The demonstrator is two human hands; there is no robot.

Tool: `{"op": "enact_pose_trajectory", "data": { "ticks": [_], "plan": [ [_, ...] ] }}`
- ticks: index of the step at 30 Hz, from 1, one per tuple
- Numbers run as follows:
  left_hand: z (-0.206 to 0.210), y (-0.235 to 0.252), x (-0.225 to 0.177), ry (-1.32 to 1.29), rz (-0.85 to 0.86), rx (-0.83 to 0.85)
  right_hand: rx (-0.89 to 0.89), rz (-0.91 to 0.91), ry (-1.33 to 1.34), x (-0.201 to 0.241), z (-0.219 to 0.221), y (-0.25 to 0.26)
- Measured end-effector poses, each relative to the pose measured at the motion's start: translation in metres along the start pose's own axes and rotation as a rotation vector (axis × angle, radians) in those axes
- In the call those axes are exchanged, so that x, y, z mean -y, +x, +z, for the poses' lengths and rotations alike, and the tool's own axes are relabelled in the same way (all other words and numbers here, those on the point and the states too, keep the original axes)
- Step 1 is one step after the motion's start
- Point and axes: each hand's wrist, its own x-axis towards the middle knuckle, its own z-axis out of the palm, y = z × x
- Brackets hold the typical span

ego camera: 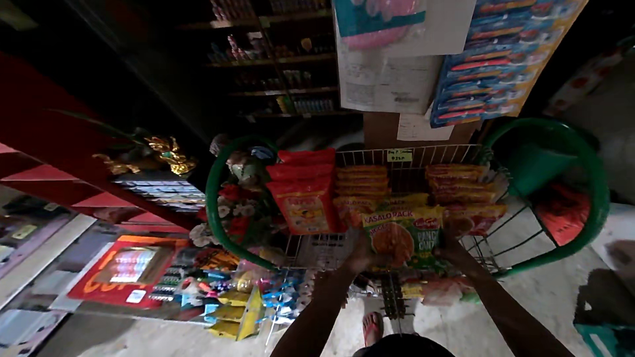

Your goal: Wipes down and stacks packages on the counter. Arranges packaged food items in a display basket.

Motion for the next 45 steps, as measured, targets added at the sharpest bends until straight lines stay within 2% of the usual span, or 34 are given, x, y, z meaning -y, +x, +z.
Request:
{"op": "enact_pose_trajectory", "data": {
  "ticks": [5, 9, 13, 16, 19, 25, 29, 32, 35, 40, 45],
  "plan": [
    [-0.001, 0.012, 0.004, -0.034, 0.055, 0.05, -0.01, 0.04, 0.067, -0.01, 0.0, 0.01],
    [-0.001, 0.015, 0.009, 0.019, 0.024, 0.035, 0.001, 0.066, -0.014, -0.015, -0.002, 0.012],
    [0.002, 0.011, 0.009, 0.091, 0.008, 0.011, 0.026, 0.112, -0.1, -0.001, -0.006, 0.008],
    [0.0, 0.011, 0.011, 0.112, -0.013, 0.036, 0.029, 0.079, -0.129, 0.006, -0.01, 0.003],
    [0.0, 0.005, 0.012, 0.184, -0.072, -0.004, 0.031, 0.078, -0.158, 0.013, -0.012, -0.002],
    [0.009, 0.0, 0.024, 0.159, 0.003, -0.108, 0.007, 0.065, -0.199, 0.014, -0.011, -0.011],
    [0.014, -0.01, 0.012, 0.292, -0.003, -0.211, -0.025, 0.058, -0.18, 0.024, -0.005, -0.02],
    [0.017, -0.012, 0.013, 0.322, -0.053, -0.19, -0.097, 0.078, -0.163, 0.025, 0.007, -0.019],
    [0.02, -0.012, 0.015, 0.258, -0.137, -0.162, -0.11, 0.063, -0.152, 0.026, 0.01, -0.018],
    [0.021, -0.01, 0.024, 0.123, -0.027, -0.165, -0.115, 0.052, -0.234, 0.027, 0.01, -0.018],
    [0.023, -0.008, 0.029, 0.067, -0.026, -0.172, -0.133, 0.015, -0.232, 0.02, 0.009, -0.018]
  ]
}}
